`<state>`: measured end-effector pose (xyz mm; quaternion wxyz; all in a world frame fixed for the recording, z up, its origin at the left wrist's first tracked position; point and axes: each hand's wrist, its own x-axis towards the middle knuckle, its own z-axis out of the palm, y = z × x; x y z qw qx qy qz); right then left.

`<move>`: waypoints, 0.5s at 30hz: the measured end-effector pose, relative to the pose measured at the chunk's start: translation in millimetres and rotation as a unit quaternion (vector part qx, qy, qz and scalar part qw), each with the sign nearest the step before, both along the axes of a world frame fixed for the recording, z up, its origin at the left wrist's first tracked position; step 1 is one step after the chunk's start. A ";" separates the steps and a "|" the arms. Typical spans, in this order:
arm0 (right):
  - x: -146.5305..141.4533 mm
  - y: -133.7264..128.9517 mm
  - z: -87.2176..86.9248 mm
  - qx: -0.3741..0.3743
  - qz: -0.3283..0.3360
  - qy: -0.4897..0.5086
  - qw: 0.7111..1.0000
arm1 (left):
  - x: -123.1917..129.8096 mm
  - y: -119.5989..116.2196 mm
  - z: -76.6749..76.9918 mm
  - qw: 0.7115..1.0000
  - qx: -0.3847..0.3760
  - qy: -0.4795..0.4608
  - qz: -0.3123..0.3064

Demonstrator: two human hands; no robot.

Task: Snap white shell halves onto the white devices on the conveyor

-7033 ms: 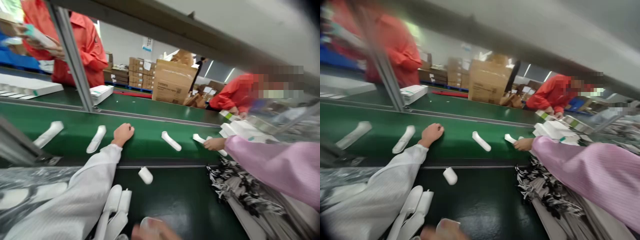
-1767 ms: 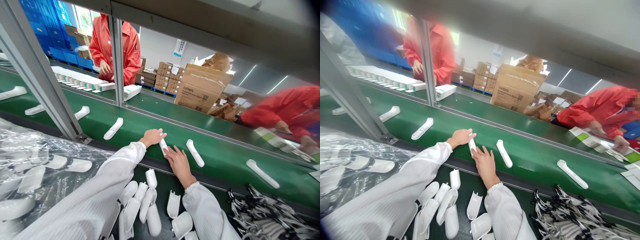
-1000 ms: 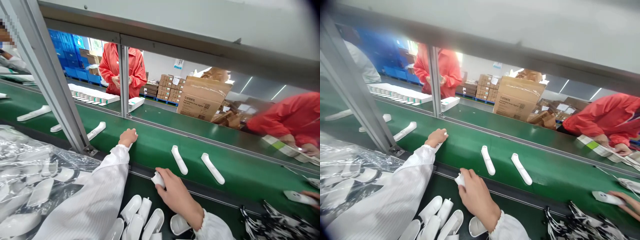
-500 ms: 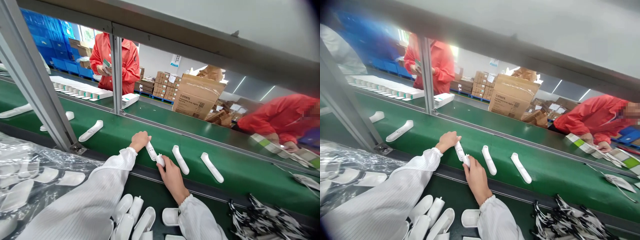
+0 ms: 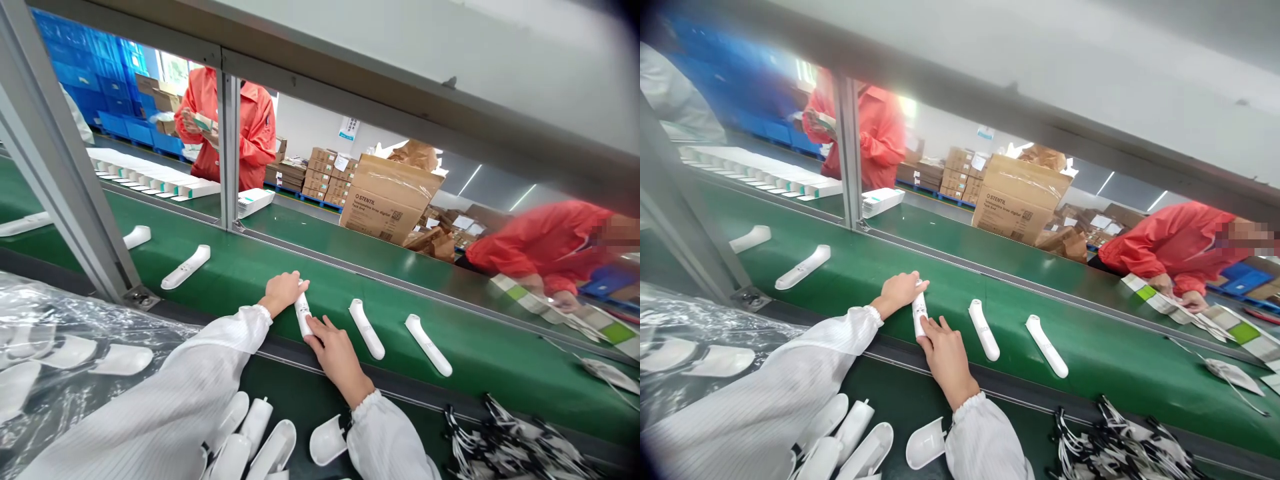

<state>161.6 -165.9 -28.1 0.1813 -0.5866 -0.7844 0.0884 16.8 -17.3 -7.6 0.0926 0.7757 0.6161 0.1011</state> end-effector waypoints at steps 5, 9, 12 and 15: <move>2.1 1.4 6.6 -0.014 -0.057 -0.050 0.997 | 5.6 -2.4 11.5 0.994 -0.053 -0.018 -0.094; 6.7 -12.5 39.2 0.005 -0.027 0.021 0.999 | -17.2 12.9 22.4 0.994 -0.050 -0.079 -0.051; 9.6 -36.6 76.6 -0.090 0.137 0.107 0.981 | -68.8 31.9 28.9 0.993 0.054 -0.082 0.064; 5.9 -59.2 96.4 -0.211 0.242 0.067 0.945 | -126.0 40.4 29.1 0.961 0.129 -0.044 0.241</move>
